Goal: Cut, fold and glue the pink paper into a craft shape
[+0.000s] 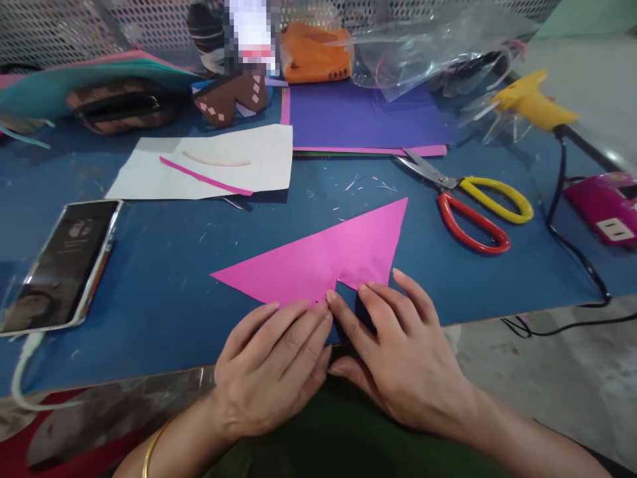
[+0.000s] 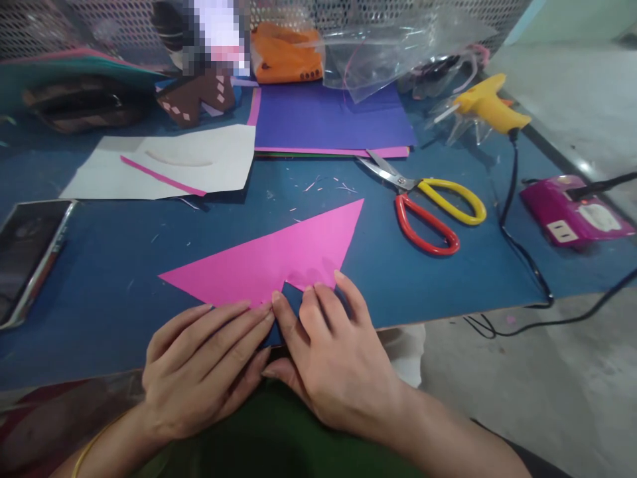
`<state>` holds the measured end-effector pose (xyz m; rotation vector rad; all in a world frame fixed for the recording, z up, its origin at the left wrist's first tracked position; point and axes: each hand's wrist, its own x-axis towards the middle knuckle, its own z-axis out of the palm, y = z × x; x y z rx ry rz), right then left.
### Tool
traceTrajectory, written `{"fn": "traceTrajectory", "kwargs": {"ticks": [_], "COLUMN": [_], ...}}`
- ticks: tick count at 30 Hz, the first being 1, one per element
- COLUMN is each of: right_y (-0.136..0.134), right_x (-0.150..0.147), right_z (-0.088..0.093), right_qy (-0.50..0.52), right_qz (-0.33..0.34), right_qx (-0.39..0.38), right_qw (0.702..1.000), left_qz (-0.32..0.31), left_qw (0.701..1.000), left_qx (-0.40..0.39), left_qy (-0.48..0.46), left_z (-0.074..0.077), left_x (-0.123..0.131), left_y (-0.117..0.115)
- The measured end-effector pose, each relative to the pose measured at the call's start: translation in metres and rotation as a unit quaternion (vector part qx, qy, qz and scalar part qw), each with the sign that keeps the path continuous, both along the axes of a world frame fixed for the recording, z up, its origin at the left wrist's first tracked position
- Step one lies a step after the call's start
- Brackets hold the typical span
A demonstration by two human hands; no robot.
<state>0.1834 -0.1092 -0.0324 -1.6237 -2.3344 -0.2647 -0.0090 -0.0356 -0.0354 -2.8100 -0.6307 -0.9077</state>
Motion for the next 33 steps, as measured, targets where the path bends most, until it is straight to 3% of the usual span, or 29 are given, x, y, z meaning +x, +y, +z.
{"fn": "traceTrajectory", "kwargs": {"ticks": [9, 18, 33], "right_y": [-0.002, 0.013, 0.002], "right_x": [-0.002, -0.007, -0.006], "right_z": [-0.001, 0.015, -0.002], "right_qy": [-0.008, 0.035, 0.030], "right_qz": [-0.020, -0.010, -0.012], "right_qx": [0.001, -0.016, 0.024], "right_qw": [1.000, 0.999, 0.999], "left_qz": [-0.001, -0.012, 0.047], "left_qw": [1.000, 0.998, 0.999], "left_qx": [-0.029, -0.049, -0.001], "left_qy": [0.006, -0.028, 0.027], "left_z": [-0.002, -0.005, -0.012], "left_x": [0.000, 0.002, -0.001], "left_y": [-0.004, -0.004, -0.010]}}
